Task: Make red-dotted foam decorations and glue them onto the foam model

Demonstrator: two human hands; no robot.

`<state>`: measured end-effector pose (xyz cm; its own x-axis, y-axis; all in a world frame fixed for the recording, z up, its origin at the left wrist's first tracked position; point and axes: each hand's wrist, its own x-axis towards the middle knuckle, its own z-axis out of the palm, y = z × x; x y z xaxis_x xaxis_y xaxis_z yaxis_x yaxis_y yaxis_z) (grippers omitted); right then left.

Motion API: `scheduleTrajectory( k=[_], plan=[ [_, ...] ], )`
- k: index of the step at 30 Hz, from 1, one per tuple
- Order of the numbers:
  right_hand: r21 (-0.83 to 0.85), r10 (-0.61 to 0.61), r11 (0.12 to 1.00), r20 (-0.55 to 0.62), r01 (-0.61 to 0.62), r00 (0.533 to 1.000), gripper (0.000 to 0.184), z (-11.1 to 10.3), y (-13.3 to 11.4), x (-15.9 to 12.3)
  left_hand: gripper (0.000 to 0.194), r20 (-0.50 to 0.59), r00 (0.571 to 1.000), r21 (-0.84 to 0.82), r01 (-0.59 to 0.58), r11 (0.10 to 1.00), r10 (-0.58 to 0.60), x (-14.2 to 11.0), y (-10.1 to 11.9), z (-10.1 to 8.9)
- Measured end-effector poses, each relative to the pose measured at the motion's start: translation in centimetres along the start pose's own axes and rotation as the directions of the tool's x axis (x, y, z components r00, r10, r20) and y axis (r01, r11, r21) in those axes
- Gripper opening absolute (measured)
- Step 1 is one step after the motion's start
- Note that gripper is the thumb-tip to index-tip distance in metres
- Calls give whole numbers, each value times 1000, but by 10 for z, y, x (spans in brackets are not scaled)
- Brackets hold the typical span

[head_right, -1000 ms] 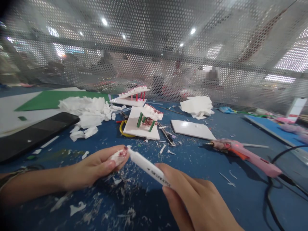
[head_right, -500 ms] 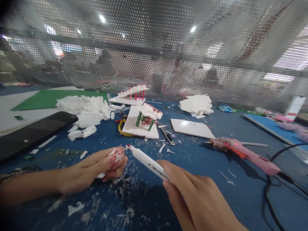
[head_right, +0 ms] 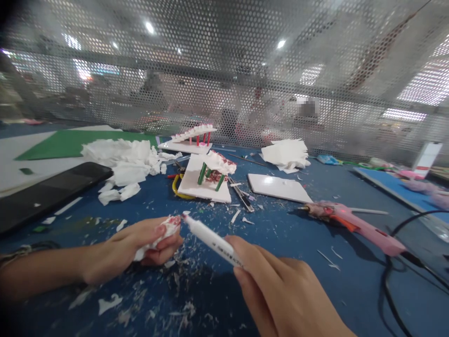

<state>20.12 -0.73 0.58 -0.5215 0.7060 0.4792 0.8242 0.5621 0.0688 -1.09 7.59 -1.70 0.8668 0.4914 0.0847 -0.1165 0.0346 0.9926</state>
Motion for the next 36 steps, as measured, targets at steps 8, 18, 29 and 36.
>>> scheduleTrajectory(
  k=[8, 18, 29, 36],
  plan=[
    [-51, -40, 998, 2, 40, 999, 26, -1, -3, -1, 28, -19, 1000, -27, 18, 999, -18, 2, 1, 1],
    [-100, -33, 995, -33, 29, 999, 27, 1, -2, 0, 28, -11, 1000, -60, -5, 998, 5, 4, 5, 1],
    [-142, -36, 989, -1, 36, 999, 28, -1, -5, 3, 29, -29, 999, 29, 42, 999, -41, 2, 4, 2],
    [-153, -34, 988, -3, 33, 999, 29, 1, -5, 1, 27, -71, 997, 79, 47, 996, -41, 1, 6, 3]
  ],
)
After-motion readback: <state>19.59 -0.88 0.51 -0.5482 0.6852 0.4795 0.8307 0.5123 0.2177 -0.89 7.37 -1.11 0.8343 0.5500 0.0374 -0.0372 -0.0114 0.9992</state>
